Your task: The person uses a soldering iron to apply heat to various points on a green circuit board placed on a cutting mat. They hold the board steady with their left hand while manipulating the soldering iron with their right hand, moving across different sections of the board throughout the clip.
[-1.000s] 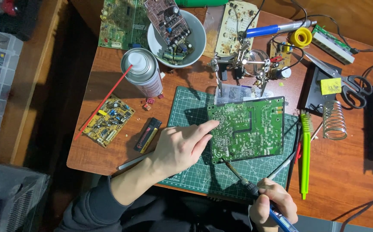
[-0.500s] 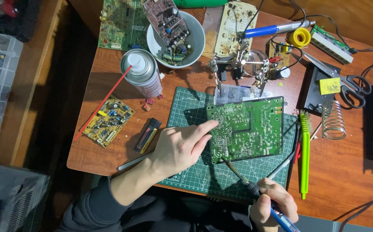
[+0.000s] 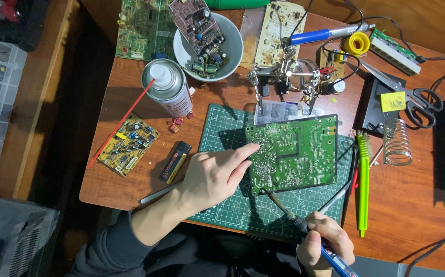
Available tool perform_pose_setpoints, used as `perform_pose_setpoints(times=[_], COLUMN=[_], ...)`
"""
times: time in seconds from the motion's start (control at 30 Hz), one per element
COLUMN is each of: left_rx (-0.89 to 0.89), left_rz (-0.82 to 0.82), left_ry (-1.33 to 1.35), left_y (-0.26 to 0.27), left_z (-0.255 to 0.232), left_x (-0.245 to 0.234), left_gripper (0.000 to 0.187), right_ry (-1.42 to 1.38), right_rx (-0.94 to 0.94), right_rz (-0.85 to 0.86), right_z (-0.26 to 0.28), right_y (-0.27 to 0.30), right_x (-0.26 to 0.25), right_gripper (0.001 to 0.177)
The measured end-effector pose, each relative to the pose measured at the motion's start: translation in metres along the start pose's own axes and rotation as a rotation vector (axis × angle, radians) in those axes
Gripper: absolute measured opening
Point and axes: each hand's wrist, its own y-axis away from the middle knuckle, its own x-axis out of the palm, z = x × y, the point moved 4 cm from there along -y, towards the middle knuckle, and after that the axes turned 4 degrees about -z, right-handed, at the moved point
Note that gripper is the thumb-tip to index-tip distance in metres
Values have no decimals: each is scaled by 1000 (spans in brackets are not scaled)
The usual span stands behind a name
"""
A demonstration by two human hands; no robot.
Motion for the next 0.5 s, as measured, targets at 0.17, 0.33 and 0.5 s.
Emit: perform_pose_setpoints(times=[0.17,0.33,0.5], left_rx=[-6,1,22], left_rz=[1,6,7], left_ry=[20,19,-10], left_y=[-1,-1,-2], left_z=[0,-1,-2], left_x=[0,-2,-3], left_gripper=[33,32,30], right_ry=[-47,-60,19], right_rx=[-3,-52,73], right_rz=[30,-29,-149], right_z=[3,8,-2], right_y=[-5,-6,-5], right_x=[5,2,-22], right_gripper=[21,21,30])
